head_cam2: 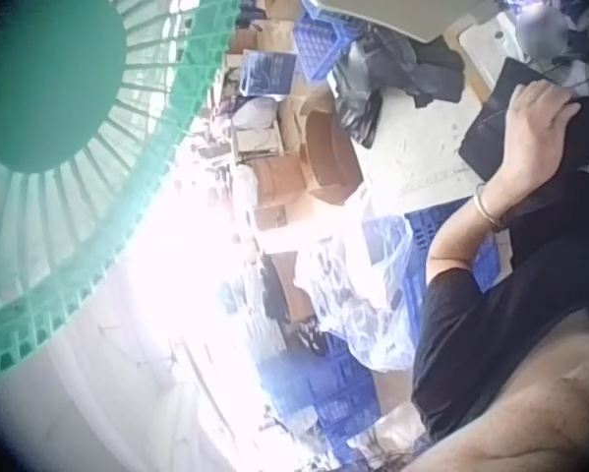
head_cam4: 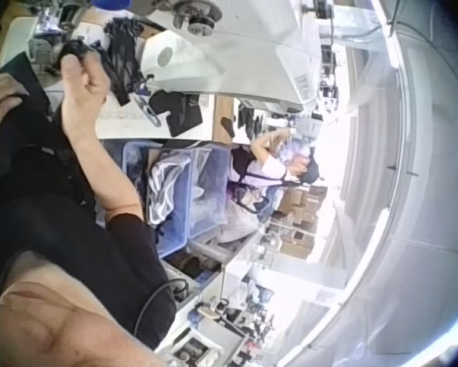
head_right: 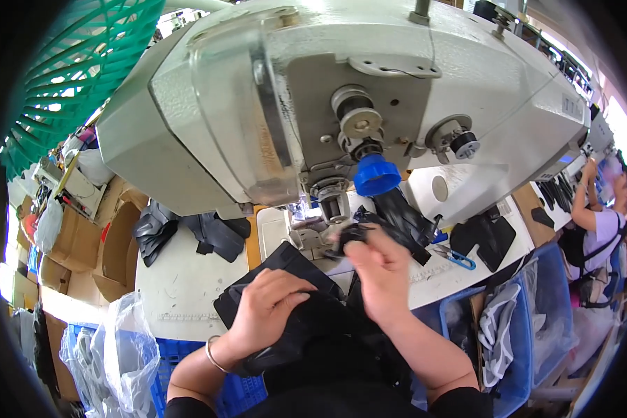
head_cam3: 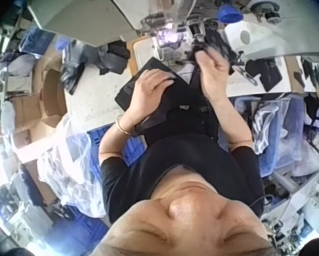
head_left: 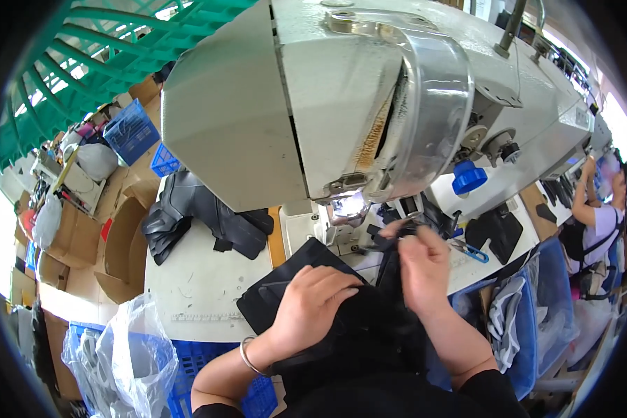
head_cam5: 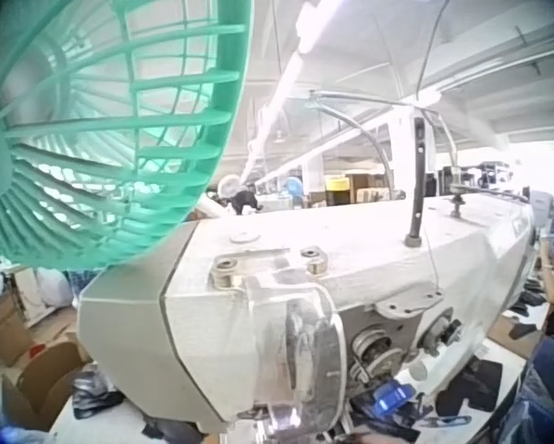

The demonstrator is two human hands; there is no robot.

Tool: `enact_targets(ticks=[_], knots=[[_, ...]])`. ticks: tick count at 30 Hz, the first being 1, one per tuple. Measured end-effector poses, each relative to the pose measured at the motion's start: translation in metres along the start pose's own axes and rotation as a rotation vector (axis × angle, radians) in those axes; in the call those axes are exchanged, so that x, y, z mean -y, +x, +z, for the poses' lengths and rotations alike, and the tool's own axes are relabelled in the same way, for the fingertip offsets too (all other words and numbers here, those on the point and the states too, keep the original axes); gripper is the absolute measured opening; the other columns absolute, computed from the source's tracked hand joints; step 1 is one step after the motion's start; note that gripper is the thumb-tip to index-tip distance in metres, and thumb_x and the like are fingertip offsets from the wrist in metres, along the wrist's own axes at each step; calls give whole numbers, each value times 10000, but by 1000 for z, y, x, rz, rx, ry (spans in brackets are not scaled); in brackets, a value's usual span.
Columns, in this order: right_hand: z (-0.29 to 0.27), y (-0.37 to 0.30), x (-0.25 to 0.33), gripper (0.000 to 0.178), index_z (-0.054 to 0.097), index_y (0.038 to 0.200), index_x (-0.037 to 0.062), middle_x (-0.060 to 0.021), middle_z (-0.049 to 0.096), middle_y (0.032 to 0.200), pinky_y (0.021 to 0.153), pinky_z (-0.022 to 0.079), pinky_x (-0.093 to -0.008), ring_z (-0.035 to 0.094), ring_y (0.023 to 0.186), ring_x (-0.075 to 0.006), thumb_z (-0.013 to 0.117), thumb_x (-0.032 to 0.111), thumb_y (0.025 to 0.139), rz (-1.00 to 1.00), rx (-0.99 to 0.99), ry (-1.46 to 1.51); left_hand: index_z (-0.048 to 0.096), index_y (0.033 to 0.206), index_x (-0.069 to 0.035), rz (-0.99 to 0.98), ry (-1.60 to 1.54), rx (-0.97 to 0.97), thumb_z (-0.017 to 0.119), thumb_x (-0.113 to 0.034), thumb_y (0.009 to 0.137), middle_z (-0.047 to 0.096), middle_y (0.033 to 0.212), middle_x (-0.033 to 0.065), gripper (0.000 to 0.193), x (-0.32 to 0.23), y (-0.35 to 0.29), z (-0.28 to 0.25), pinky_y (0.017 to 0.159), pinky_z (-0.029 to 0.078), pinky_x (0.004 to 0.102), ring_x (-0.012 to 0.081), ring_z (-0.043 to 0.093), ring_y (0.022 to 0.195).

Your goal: Stitching panels of a black shoe upper together using an industrial sewing machine.

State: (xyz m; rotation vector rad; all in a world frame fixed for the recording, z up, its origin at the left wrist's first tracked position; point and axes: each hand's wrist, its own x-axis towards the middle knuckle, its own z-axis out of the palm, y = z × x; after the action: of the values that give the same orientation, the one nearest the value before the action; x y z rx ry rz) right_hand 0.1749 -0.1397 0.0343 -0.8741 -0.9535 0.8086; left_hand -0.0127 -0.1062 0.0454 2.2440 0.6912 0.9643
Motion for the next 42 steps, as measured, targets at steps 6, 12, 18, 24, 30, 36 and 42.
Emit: enact_targets(ticks=[6, 12, 18, 24, 30, 36, 42], knots=[[10, 13, -37, 282, 551, 686, 28, 58, 459, 615, 522, 320, -261, 380, 601, -38, 615, 152, 931, 243, 125, -294, 669, 947, 48, -258, -114, -64, 707, -59, 817, 699, 875, 121, 172, 15, 31, -26, 742, 508, 281, 151, 653, 799], [10, 20, -35, 322, 556, 698, -16, 56, 416, 549, 464, 276, -248, 345, 533, -20, 644, 203, 917, 176, 170, -505, 668, 947, 45, -484, -96, 36, 711, -101, 847, 694, 858, 83, 182, 34, 49, -31, 763, 507, 268, 123, 637, 825], [7, 25, -30, 286, 622, 737, -21, 63, 458, 548, 455, 284, -248, 361, 526, -15, 652, 204, 910, 249, 197, -488, 643, 1027, 37, -334, -200, -31, 722, -52, 826, 691, 967, 89, 234, 42, 55, -31, 789, 516, 282, 138, 642, 878], [7, 26, -32, 271, 616, 722, 2, 61, 471, 597, 473, 287, -244, 378, 570, -10, 650, 193, 910, 179, 208, -437, 618, 1036, 35, -411, -208, 76, 711, 17, 804, 674, 1018, 96, 250, 52, 57, -33, 826, 525, 284, 168, 660, 960], [12, 26, -25, 355, 447, 644, -4, 33, 352, 573, 506, 261, -276, 310, 583, -48, 622, 152, 910, 211, 208, -476, 643, 999, 55, -426, -331, -6, 714, 34, 795, 655, 1039, 86, 217, 59, 58, -33, 873, 516, 286, 174, 638, 1041], [13, 27, -22, 387, 431, 627, -1, 39, 336, 555, 500, 252, -274, 301, 575, -44, 630, 172, 910, 154, 211, -521, 622, 1046, 22, -379, -265, 75, 774, -179, 801, 658, 962, 104, 351, 63, 67, -39, 825, 488, 347, 198, 594, 909], [23, 26, -25, 407, 431, 602, 21, 77, 343, 568, 503, 234, -255, 293, 583, -25, 635, 184, 915, 151, 132, -396, 635, 1092, 8, -509, -416, 145, 791, -202, 783, 657, 968, 92, 405, 67, 83, -47, 817, 490, 339, 196, 592, 890]])
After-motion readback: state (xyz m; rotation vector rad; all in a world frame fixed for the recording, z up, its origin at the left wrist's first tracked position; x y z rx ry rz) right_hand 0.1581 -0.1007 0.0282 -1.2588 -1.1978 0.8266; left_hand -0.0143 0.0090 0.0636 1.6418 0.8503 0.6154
